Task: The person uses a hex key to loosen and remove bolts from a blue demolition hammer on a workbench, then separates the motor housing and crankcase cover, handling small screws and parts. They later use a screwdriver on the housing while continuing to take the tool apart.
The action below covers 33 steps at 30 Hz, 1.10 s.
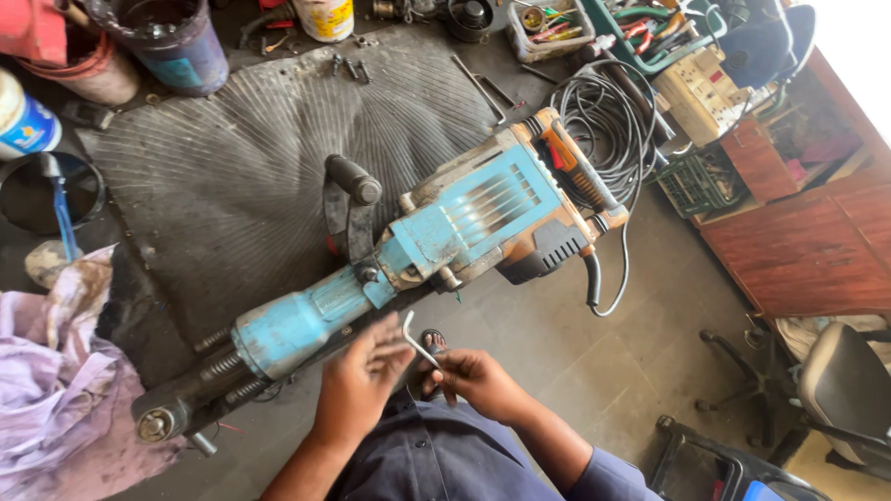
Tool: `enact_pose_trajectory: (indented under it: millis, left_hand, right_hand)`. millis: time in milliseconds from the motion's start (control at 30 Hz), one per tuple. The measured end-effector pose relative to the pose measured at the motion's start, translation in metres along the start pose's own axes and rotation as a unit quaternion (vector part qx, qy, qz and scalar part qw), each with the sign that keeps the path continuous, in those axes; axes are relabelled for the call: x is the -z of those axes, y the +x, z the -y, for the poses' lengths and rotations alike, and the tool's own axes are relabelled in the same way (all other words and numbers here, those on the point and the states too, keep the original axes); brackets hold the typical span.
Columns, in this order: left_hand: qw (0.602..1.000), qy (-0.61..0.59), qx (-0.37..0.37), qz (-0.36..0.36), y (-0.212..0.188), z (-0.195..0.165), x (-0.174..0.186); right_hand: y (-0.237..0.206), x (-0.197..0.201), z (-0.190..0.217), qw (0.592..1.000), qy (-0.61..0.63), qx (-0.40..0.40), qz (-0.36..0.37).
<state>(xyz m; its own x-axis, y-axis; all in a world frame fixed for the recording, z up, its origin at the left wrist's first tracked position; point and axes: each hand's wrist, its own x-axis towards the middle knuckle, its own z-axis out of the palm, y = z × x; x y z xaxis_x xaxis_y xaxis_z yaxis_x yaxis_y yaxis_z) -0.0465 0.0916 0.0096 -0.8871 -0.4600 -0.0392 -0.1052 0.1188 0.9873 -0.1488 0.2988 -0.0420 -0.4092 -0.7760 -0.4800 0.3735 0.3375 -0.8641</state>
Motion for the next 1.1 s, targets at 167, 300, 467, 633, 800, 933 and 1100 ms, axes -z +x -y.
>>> enact_pose_trajectory:
  millis: [167, 300, 467, 633, 800, 933, 1100]
  left_hand:
    - [0.994, 0.078, 0.008, -0.075, 0.027, -0.014, -0.005]
    - [0.952, 0.222, -0.171, -0.122, 0.048, -0.028, 0.0]
    - [0.905, 0.312, -0.272, -0.097, 0.054, -0.034, 0.003]
    - [0.898, 0.319, -0.282, -0.109, 0.055, -0.024, -0.003]
    - [0.901, 0.326, -0.261, -0.117, 0.055, -0.017, -0.01]
    - [0.906, 0.325, -0.247, -0.114, 0.054, -0.017, -0.013]
    - [0.916, 0.299, -0.24, -0.118, 0.055, -0.02, -0.012]
  right_hand:
    - [0.045, -0.01, -0.022, 0.996, -0.006, 0.067, -0.06]
    - [0.07, -0.017, -0.029, 0.952, -0.212, 0.165, -0.146]
    - [0.075, -0.019, -0.028, 0.961, -0.2, 0.116, -0.151]
    - [0.087, -0.016, -0.034, 0.954, -0.203, 0.117, -0.185]
    - [0.097, -0.015, -0.038, 0.951, -0.21, 0.121, -0.192]
    - [0.096, -0.014, -0.032, 0.952, -0.212, 0.111, -0.189]
    - [0.075, -0.014, -0.022, 0.952, -0.218, 0.105, -0.187]
